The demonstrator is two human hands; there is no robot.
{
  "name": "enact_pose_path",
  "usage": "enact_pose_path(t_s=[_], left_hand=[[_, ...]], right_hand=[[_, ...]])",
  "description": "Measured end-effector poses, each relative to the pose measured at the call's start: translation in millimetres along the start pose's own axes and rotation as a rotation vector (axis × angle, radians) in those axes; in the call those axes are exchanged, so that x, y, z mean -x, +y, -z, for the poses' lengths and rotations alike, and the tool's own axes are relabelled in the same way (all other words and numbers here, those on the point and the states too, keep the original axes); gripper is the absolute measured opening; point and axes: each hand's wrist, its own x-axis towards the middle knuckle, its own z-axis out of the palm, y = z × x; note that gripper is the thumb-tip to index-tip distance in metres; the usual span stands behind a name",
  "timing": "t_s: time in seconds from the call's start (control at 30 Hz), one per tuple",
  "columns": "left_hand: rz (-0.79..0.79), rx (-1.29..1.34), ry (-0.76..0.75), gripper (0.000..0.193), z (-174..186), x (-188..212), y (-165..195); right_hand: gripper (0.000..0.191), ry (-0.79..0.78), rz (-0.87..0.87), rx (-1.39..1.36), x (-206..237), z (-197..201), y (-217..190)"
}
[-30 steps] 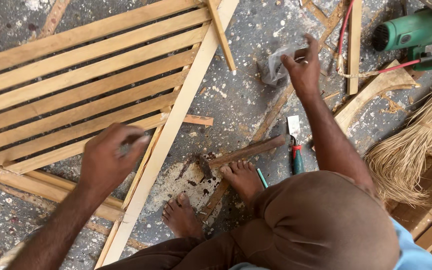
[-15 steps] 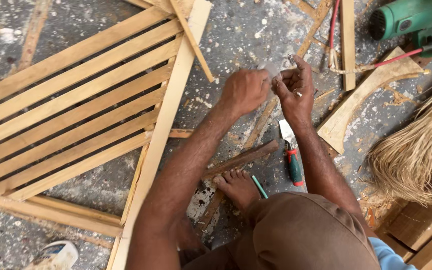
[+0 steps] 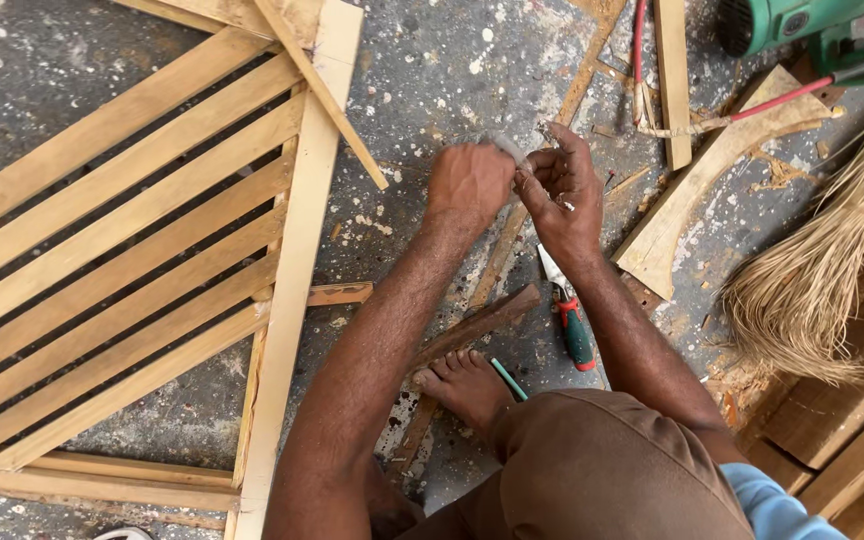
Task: The person assembles a wooden slatted frame by placing slats into a larger frame, applying glue by hand, and securing the pieces using a hammer.
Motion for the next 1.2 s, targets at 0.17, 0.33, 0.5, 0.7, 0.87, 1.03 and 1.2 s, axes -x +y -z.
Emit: enact_pose_path(t_s=[0.17, 0.33, 0.5, 0.7, 0.87, 1.03, 1.2], left_hand=[[-0.100, -0.016, 0.202, 0.025, -6.9, -4.5, -1.0], [-0.008, 0.101, 0.039, 0.031, -6.6, -7.8, 0.3], [-0.113, 0.088, 0.079, 0.028, -10.7, -10.1, -0.6], [-0.069, 0.008, 0.111, 0.021, -13.5, -5.3, 7.2], [0.045, -0.036, -0.038, 0.032, -7.1, -4.8, 18.1], [-0.005, -0.050, 0.088, 0.019, -13.8, 0.3, 14.4], [0.030, -0.030, 0.060, 0.018, -13.5, 3.8, 15.0]], right_hand=[[0.062, 0.014, -0.013, -0.058, 4.5, 5.0, 3.3], [0.063, 0.004, -0.031, -0.147, 4.0, 3.2, 5.2], [0.064, 0.055, -0.099, -0.079, 2.2, 6.4, 8.7], [0.065, 0.050, -0.087, 0.026, 8.0, 9.3, 11.0], [0.065, 0.055, -0.074, -0.048, 8.1, 9.8, 13.1], [0.065, 0.039, -0.040, -0.031, 7.7, 10.9, 15.5], [0.064, 0.042, -0.010, -0.043, 2.2, 6.8, 14.2]])
